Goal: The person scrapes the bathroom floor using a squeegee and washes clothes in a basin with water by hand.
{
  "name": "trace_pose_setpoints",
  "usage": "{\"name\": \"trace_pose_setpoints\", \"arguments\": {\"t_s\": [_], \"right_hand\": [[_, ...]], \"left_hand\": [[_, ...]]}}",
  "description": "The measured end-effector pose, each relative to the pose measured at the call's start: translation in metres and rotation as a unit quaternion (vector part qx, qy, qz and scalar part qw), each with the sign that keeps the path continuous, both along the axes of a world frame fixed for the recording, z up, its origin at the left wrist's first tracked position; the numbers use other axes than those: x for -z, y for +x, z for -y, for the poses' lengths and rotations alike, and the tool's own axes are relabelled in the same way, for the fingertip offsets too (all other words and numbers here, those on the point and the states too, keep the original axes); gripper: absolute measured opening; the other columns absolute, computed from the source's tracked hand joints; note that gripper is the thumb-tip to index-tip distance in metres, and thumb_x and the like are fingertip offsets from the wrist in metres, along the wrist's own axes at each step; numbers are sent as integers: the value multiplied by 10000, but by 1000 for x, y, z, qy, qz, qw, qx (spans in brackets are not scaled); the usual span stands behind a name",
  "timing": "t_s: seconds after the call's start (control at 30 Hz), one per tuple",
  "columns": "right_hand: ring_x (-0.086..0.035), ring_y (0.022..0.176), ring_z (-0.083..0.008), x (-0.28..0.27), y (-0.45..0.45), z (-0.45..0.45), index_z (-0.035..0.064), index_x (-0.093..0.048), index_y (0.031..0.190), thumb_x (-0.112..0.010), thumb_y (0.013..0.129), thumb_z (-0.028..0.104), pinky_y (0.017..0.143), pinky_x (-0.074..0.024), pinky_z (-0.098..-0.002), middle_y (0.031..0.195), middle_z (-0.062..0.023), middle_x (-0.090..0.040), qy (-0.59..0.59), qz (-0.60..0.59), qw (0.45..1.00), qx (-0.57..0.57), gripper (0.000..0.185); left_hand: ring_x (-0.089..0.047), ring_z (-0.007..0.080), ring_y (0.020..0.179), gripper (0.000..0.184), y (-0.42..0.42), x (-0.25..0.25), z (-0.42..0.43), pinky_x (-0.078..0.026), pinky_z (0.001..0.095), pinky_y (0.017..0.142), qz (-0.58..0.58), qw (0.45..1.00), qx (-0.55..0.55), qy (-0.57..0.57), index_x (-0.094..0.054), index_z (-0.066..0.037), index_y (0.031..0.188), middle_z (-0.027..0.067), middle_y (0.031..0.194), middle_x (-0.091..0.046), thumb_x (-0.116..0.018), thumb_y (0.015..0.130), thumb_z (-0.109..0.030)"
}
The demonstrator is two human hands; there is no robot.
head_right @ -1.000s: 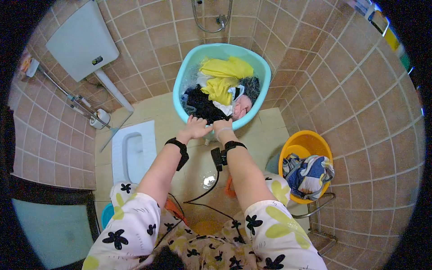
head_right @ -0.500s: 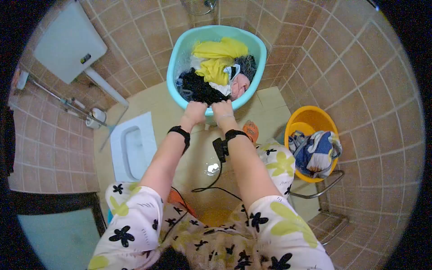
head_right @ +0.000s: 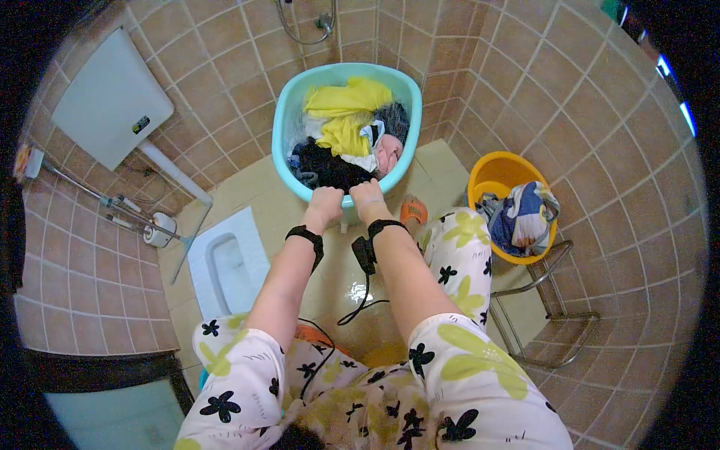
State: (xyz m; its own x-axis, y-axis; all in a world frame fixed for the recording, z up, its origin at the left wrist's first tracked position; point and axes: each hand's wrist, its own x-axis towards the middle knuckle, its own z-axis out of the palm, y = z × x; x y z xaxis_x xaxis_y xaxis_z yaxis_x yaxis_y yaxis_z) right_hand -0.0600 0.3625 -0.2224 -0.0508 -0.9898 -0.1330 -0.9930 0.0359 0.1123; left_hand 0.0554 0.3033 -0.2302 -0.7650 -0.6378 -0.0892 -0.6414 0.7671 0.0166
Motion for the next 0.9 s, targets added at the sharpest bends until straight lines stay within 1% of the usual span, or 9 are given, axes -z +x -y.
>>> {"name": "trace_pose_setpoints", "arguments": {"t_s": [0.13,0.3,0.4,0.43,0.53,0.67,0.73,0.87,0.9], "right_hand": [[-596,906,-189,6,20,-34,163,-659,828,-602,736,146,804,-368,-326,862,-50,-654,-7,-10,1000,4,109],[-603,889,-194,12,49,-89,163,-659,834,-596,741,146,798,-372,-331,862,-50,-654,3,-2,1000,-1,113],[-603,873,-212,13,65,-117,145,-636,848,-625,702,134,788,-371,-336,839,-56,-649,-19,7,1000,-11,147],[-602,875,-213,13,70,-124,144,-635,847,-622,705,138,787,-372,-339,844,-60,-649,-11,6,1000,-10,143],[-603,874,-217,14,76,-147,141,-631,852,-604,710,133,788,-374,-349,857,-68,-649,-7,17,999,-28,146],[-604,879,-205,14,88,-164,157,-645,853,-586,736,130,804,-361,-345,858,-70,-646,-11,9,999,-40,133],[-604,879,-207,15,87,-166,152,-639,852,-583,734,132,807,-360,-347,868,-72,-646,-9,33,999,-40,132],[-599,891,-217,13,86,-164,127,-593,890,-587,690,139,811,-375,-359,915,-82,-638,-2,27,998,-61,200],[-593,911,-246,9,83,-163,99,-588,972,-606,672,165,827,-380,-376,946,-106,-630,32,47,997,-59,308]], "left_hand": [[-641,242,787,167,20,4,-36,-492,349,697,1,1000,-1,-4,-664,-117,811,85,817,-661,-645,648,-150],[-639,243,779,162,50,6,-93,-484,355,699,-12,1000,-8,-20,-657,-119,797,80,809,-659,-650,638,-151],[-637,257,760,162,69,13,-119,-490,362,689,-22,999,1,-23,-643,-107,784,95,790,-653,-643,626,-142],[-635,273,743,162,75,14,-126,-498,368,678,-32,999,15,-21,-633,-95,774,113,773,-647,-633,617,-134],[-635,263,744,160,82,17,-148,-496,365,675,-17,1000,1,-19,-631,-99,769,103,775,-648,-638,614,-139],[-633,259,743,147,94,24,-165,-490,375,665,-41,999,-2,-32,-627,-100,759,97,776,-648,-640,616,-131],[-633,259,742,146,98,24,-167,-489,377,664,-35,999,-4,-30,-625,-96,759,98,772,-647,-641,618,-130],[-632,258,748,198,99,16,-166,-485,381,676,-21,1000,-1,-6,-611,-80,793,100,772,-644,-656,610,-140],[-623,289,801,287,101,10,-162,-478,392,724,14,999,15,30,-598,-53,845,129,829,-644,-658,629,-232]]}}
